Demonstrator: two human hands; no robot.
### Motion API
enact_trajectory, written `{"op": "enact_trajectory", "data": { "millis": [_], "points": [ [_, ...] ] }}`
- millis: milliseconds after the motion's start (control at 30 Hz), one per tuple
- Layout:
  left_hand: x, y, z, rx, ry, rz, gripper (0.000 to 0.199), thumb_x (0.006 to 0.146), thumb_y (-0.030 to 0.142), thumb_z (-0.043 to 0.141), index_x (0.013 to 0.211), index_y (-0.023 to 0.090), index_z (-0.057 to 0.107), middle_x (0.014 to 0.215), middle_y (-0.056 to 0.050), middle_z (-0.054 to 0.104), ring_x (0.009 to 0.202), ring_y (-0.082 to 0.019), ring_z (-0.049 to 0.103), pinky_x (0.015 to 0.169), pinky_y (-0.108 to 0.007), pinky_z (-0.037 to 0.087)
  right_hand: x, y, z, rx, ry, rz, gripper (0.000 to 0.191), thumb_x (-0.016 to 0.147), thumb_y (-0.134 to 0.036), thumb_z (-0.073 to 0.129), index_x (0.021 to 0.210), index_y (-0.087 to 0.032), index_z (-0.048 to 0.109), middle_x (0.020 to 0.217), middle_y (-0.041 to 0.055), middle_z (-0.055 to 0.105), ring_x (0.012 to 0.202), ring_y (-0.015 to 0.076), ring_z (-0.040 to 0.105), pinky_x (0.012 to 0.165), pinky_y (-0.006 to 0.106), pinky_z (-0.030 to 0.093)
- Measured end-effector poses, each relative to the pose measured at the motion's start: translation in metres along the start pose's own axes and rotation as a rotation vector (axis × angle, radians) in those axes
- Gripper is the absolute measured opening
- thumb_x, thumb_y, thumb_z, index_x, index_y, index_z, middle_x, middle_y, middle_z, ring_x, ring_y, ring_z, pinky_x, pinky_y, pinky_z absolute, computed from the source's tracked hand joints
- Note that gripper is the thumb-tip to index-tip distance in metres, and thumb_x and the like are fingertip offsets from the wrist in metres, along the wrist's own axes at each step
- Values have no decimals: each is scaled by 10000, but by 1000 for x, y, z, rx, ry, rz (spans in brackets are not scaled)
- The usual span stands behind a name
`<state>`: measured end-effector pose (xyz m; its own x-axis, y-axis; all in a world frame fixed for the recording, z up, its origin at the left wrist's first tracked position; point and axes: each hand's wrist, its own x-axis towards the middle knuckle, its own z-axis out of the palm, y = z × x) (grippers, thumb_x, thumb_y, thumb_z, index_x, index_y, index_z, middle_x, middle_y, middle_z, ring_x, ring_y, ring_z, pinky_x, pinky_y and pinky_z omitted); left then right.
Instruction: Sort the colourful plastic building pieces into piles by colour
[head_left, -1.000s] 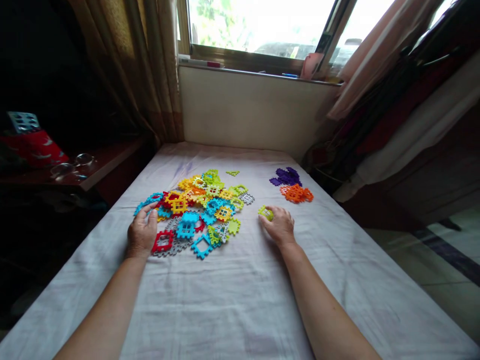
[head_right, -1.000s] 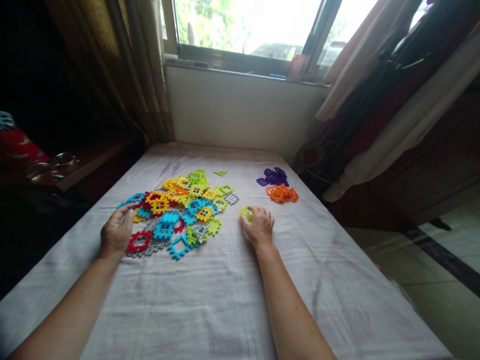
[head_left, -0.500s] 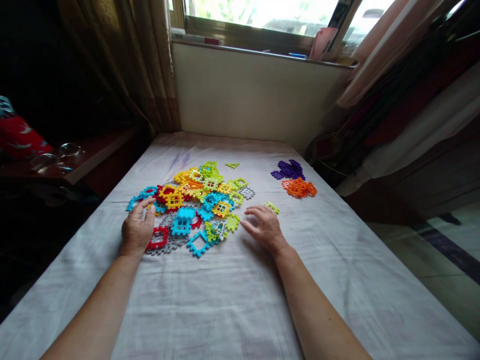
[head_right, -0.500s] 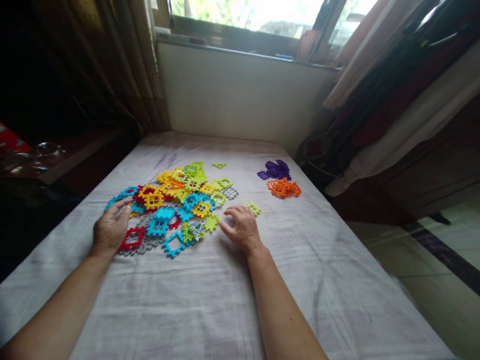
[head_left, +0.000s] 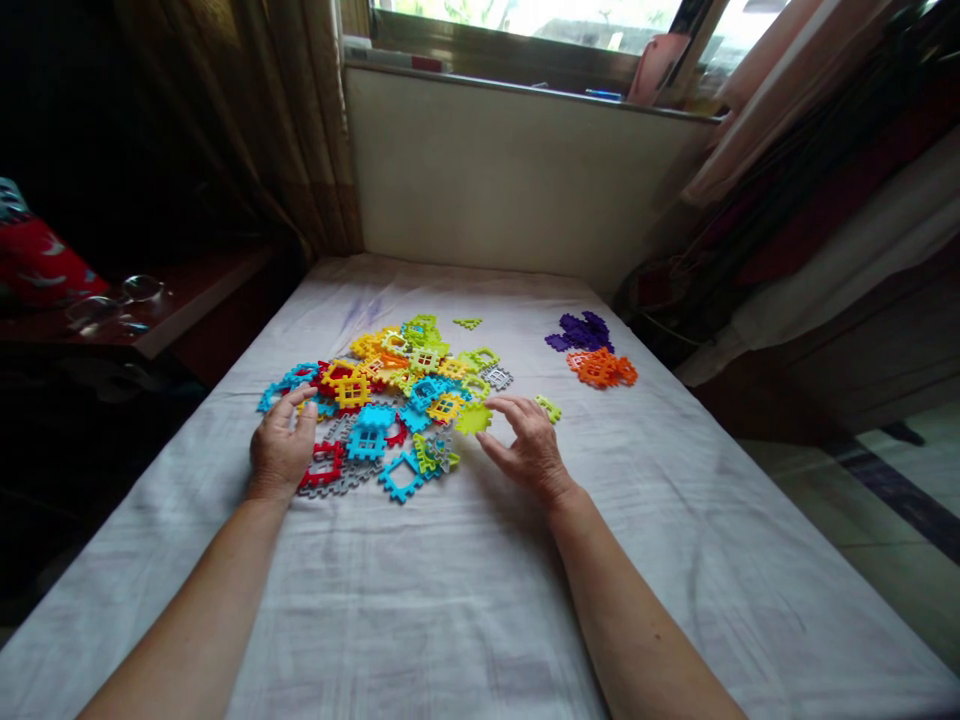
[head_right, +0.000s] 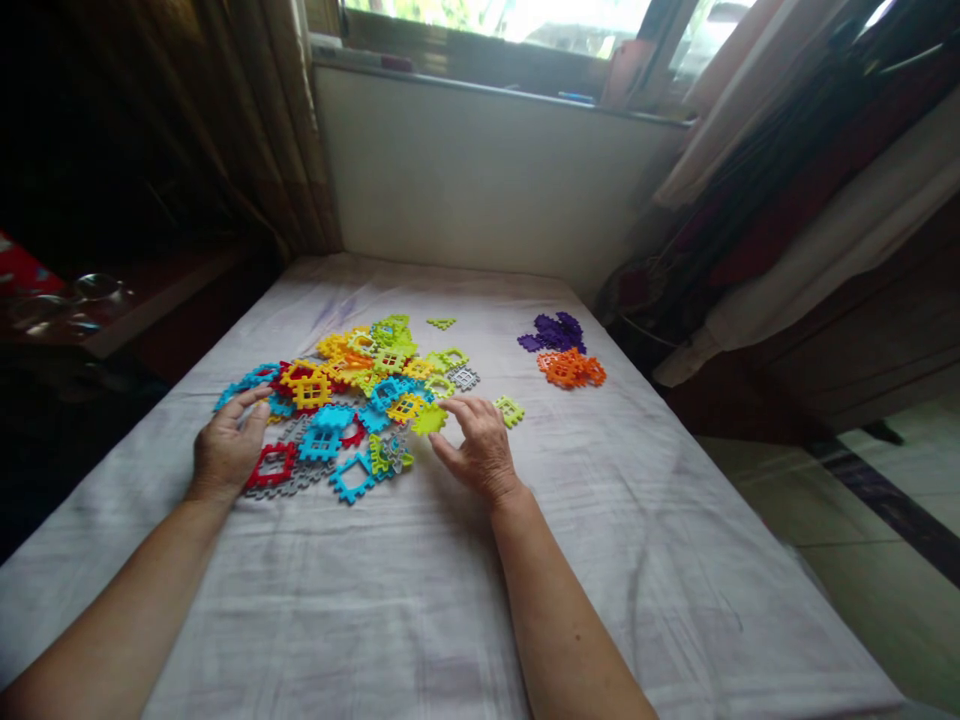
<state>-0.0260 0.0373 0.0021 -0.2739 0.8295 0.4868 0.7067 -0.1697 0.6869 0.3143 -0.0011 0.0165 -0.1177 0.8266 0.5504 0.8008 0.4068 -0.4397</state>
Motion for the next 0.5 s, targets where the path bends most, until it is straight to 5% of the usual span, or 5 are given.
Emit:
{"op": "enact_trajectory", "data": {
  "millis": [267,500],
  "points": [
    [1,-2,1,7,9,26,292,884,359,512,1077,229,686,1215,-68,706,1184,-228,633,1082,-381,461,-8,72,-30,-89,227,404,383,775,-407,648,1078,-174,674,1081,129,705,1052,281,612,982,428,451],
    [0,-5,2,4,22,17,298,887,384,505,1062,233,694,1191,-64,715,1177,-232,637,1062,-371,477,-17,92,-25,-127,149,580,395,764,-390,620,1101,-194,685,1085,107,703,958,252,626,915,410,476]
  ]
}}
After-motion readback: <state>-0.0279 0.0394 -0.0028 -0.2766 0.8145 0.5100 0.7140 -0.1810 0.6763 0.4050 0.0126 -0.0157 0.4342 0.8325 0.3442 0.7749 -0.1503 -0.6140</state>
